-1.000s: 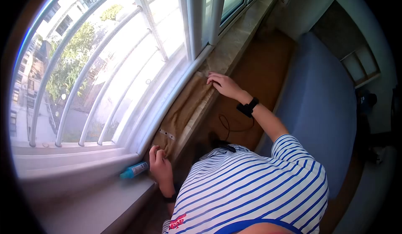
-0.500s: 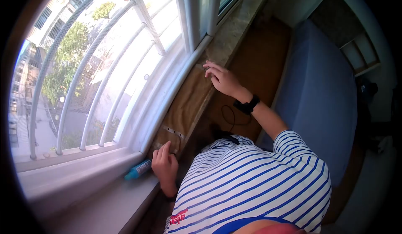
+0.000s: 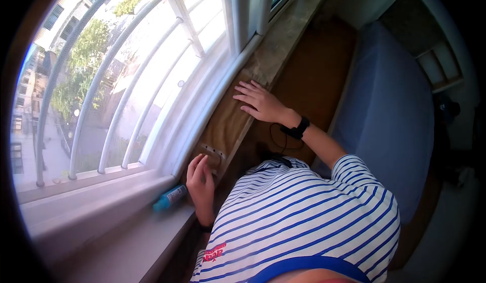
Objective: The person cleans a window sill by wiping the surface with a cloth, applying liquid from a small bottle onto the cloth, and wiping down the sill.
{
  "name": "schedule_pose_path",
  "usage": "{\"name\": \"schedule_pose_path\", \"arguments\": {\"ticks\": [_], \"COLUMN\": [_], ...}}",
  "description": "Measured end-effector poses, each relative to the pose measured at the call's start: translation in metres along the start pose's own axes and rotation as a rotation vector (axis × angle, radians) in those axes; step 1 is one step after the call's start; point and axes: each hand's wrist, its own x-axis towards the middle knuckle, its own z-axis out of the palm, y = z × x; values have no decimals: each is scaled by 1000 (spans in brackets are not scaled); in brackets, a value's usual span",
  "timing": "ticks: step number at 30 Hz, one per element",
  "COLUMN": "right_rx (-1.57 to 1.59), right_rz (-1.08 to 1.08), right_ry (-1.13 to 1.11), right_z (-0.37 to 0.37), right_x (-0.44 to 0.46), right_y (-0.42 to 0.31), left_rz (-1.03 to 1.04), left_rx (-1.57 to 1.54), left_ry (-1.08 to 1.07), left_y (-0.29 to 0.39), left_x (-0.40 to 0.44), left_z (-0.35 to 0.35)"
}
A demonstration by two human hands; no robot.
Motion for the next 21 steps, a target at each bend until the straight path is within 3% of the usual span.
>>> {"name": "schedule_pose_path", "arguments": {"ticks": [3, 4, 6, 8, 10, 11, 13, 15, 17, 19, 21], "right_rx": [-13, 0, 327, 388, 312, 335, 227, 332, 425, 504, 742], "right_rz": [-90, -93, -217, -241, -280, -293, -185, -152, 28, -5, 154], "right_ry": [30, 22, -124, -171, -194, -213, -131, -102, -103, -57, -110], "right_z": [-7, -9, -8, 2, 5, 11, 26, 38, 40, 34, 29], "right_x": [1, 1, -1, -3, -2, -3, -3, 0, 4, 10, 13], "right_y": [-12, -22, -53, -86, -110, -116, -120, -116, -111, -111, -112], "left_rz": [-93, -49, -24, -4, -32, -56, -1, 38, 72, 102, 93], "left_rx": [-252, -197, -213, -231, -554, -545, -458, -261, -62, 213, 291], "left_ry": [54, 30, 16, 11, 84, 104, 91, 127, 152, 238, 303], "left_y": [1, 3, -4, -12, -18, -17, -13, -4, -4, -9, -14], "left_x": [-1, -1, 0, 3, 6, 7, 12, 13, 10, 7, 5], "left_z": [2, 1, 9, 22, 34, 36, 35, 30, 28, 25, 26]}}
